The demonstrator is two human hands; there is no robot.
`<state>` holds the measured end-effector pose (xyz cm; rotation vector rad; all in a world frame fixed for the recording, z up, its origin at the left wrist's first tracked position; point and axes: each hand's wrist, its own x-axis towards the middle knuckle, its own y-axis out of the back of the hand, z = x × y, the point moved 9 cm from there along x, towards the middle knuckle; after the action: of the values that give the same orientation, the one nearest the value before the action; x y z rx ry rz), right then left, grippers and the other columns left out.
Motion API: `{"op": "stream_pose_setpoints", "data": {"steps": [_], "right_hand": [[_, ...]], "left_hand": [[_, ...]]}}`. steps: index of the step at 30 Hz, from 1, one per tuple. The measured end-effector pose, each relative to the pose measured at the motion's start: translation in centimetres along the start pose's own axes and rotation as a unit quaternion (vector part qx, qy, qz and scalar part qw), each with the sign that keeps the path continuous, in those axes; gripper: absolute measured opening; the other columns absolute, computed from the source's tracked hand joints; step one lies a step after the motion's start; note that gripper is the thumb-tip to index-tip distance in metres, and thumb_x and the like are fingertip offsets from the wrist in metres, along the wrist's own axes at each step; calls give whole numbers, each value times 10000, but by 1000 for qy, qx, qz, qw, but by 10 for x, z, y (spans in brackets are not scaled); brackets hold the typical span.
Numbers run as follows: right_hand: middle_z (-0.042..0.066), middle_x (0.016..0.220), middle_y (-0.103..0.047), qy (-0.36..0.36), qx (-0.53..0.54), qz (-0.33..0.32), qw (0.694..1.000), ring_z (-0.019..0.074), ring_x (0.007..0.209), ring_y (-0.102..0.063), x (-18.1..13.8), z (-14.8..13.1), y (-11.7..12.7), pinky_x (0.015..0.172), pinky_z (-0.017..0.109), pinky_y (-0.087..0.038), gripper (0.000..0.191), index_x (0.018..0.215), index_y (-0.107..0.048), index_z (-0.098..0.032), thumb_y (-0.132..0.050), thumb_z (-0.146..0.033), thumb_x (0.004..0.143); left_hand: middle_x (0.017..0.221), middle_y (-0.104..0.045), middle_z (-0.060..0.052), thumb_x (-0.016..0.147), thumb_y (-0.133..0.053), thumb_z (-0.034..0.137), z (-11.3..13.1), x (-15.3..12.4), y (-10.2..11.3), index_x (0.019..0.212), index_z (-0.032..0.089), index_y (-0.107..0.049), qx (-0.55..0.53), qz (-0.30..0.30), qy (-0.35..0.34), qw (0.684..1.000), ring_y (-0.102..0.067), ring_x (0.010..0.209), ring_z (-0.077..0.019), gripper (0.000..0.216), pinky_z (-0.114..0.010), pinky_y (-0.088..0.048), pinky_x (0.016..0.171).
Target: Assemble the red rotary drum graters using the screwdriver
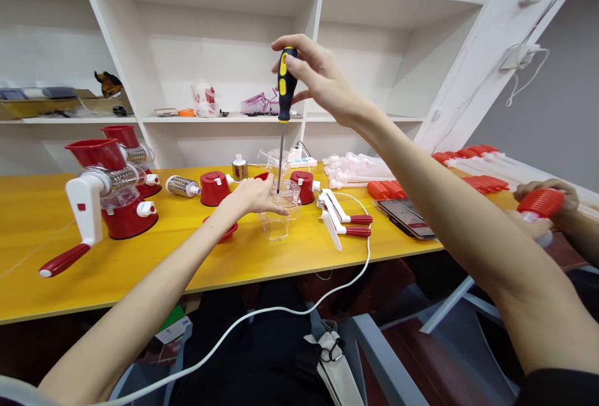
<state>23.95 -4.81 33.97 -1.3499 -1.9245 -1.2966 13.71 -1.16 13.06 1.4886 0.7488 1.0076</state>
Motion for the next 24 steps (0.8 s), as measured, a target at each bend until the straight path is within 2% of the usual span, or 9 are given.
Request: {"op": "stream_pose_setpoints", "data": {"steps": [3,6,12,15,18,21,24], "right_hand": [[-15,1094,-707,6,26,-3,1000,283,1046,-653,2,-4,3,726,429,-590,321,927,-657,-388,-739,-609,708],[-18,992,-711,35,44,-7,998,257,1007,-666,2,-9,4,798,422,-575,286,943,-659,-406,-742,-591,742],[-2,828,-672,78,-19,81,993,228,817,-608,1,-9,8,801,398,-545,289,874,-659,-360,-713,-622,766],[5,958,-710,64,17,63,996,212,924,-609,5,-2,6,799,362,-534,314,963,-675,-301,-644,-584,830],[13,1062,-717,49,85,40,994,209,1039,-601,9,4,6,825,346,-520,328,1003,-673,-253,-676,-520,813],[-9,984,-691,42,102,32,993,187,985,-579,11,10,5,863,354,-507,376,1017,-654,-260,-740,-535,775],[-17,860,-622,46,88,50,994,161,844,-532,12,11,4,814,353,-513,475,978,-629,-265,-773,-629,708]], "left_hand": [[1014,-725,-183,577,-629,877,1,0,1,1315,146,-508,-1,1,-1,1000,-690,910,-379,1046,-400,-478,732],[1025,-727,-194,581,-639,867,2,-1,2,1296,137,-507,3,-4,4,1000,-692,912,-381,1030,-396,-478,732],[1031,-723,-226,596,-624,873,3,-1,2,1276,110,-510,7,-5,1,1000,-690,929,-407,1028,-418,-481,754],[1025,-724,-217,592,-621,879,3,-1,2,1258,122,-525,8,-6,2,1000,-690,926,-399,1012,-420,-481,762],[1006,-726,-209,586,-624,878,3,-1,3,1231,131,-547,4,-4,4,1000,-688,927,-399,990,-429,-481,772],[1006,-726,-214,589,-627,876,3,-1,3,1225,127,-550,6,-4,4,1000,-687,935,-408,985,-427,-479,770],[1021,-724,-228,590,-629,874,3,-1,3,1231,114,-541,10,-3,5,1000,-686,948,-418,998,-423,-479,767]]}}
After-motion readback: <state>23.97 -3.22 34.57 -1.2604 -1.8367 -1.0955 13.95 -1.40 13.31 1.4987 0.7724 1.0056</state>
